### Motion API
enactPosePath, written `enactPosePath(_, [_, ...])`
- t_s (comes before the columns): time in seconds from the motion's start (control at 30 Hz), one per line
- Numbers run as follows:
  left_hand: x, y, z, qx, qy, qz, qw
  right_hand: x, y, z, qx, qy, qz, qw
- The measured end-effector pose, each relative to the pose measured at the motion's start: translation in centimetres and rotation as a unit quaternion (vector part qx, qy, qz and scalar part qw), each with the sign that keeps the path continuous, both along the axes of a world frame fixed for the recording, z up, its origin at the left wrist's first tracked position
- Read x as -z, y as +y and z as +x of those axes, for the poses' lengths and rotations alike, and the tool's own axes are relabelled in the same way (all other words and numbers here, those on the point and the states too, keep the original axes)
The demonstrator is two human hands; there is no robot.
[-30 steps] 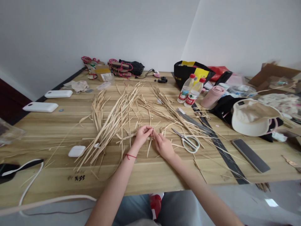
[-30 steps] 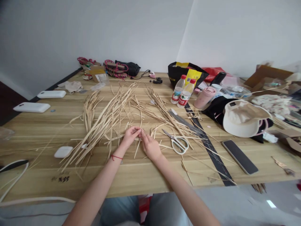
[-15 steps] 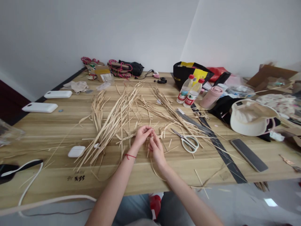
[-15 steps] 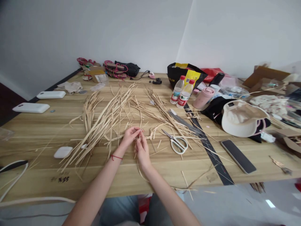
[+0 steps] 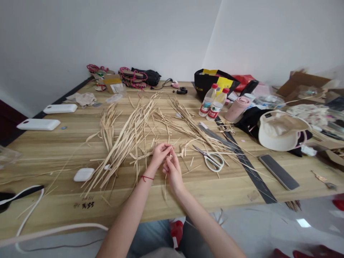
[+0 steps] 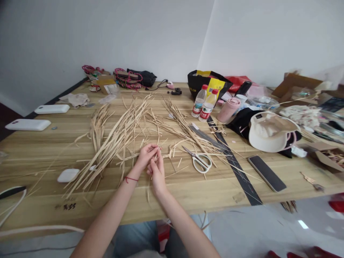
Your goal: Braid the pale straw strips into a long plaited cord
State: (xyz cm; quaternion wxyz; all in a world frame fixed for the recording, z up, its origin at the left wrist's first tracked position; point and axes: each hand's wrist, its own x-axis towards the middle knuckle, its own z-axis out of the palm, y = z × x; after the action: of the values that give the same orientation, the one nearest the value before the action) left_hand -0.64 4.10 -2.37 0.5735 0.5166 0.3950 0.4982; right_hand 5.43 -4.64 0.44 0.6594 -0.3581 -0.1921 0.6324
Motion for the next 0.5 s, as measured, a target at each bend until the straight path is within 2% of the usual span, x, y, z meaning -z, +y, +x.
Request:
enactPosePath(0.17, [-0.1,0.0,0.1,0.000,0.000,0.006,1.000,0.0,-0.4,-0.4,0.003,0.006,0.013,1.000])
enactPosePath(0.37, [-0.4,-0.1,0.2,-0.009,0.008,-0.002,1.000,-0.5,-1.1,-1.8,0.073,0.017,0.002,0.997])
enactPosePath(0.5, [-0.6,-0.3,0.1,-0.002,0.007,-0.010,1.000,-0.5,-1.3,-2.6,0.072,-0.055,-0.004,0.996])
